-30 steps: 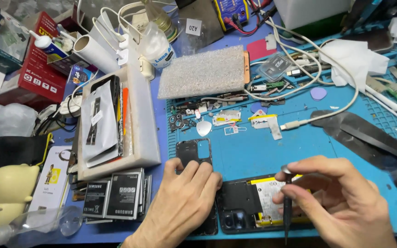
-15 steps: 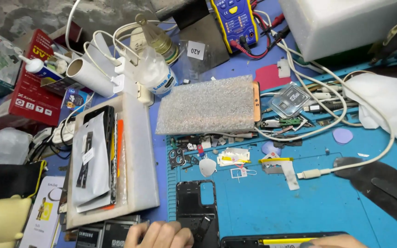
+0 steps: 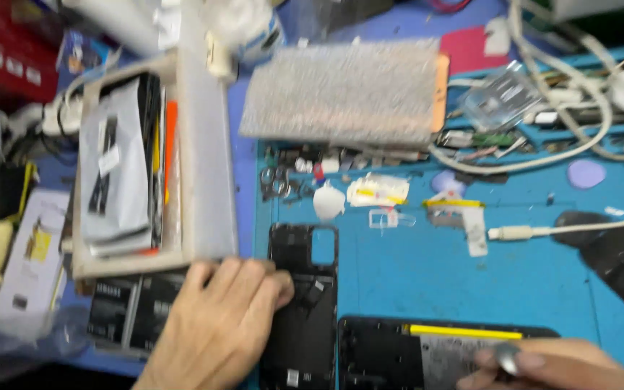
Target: The person is disassembling a smartphone by removing internal screws with a screwdriver and prying the back frame off with a plastic tool.
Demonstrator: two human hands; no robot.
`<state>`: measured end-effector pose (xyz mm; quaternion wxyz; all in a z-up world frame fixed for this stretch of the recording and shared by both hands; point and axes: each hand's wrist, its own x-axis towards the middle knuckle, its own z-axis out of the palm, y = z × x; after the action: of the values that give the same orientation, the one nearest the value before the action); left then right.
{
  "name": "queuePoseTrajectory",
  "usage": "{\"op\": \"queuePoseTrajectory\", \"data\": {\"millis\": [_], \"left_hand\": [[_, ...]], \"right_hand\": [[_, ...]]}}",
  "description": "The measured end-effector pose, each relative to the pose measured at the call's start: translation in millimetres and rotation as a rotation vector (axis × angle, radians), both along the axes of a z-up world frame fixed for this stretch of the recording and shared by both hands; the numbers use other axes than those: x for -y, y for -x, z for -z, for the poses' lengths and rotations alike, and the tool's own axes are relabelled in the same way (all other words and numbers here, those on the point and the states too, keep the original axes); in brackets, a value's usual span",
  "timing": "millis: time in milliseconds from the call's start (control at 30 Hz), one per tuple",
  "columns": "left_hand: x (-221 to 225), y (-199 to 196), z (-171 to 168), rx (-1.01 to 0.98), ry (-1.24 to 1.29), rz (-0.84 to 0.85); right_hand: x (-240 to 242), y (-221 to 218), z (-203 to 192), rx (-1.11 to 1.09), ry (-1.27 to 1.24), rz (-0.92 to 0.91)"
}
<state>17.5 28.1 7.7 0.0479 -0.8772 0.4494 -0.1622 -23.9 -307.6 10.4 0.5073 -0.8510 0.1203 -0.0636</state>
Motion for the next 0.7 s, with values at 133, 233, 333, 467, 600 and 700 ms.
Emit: {"op": "queuePoseTrajectory", "data": {"millis": [133,233,333,467,600,700], "left_hand": [[3.7,11.1,-21.7,-0.182,-0.013,-0.033],[2.9,16.2,-17.2,-0.145,0.046,-0.073],[9.1,18.2,-6.8,-0.105,0.126,-0.047],[1.1,19.8,-5.8,-0.123,0.128,-0.064],[-2.6,23.1,-2.1,-0.161,0.039,-0.107],[-6.7,20.8,8.1,-0.101,-0.019,-0.111]], "right_hand": [[-19.3,69.7,47.6,-0.104,0.081,-0.061],[-16.4,145.7,95.0,-0.150,0.141,-0.095],[83.3,164.9,185.8,-0.254,0.119,-0.266],[51.0,163.5,171.6,-0.385,0.092,0.047],[66.0,205.0,183.1,-0.020,0.435,-0.041],[64.2,218.7,198.3,0.171,0.682,0.068]]}}
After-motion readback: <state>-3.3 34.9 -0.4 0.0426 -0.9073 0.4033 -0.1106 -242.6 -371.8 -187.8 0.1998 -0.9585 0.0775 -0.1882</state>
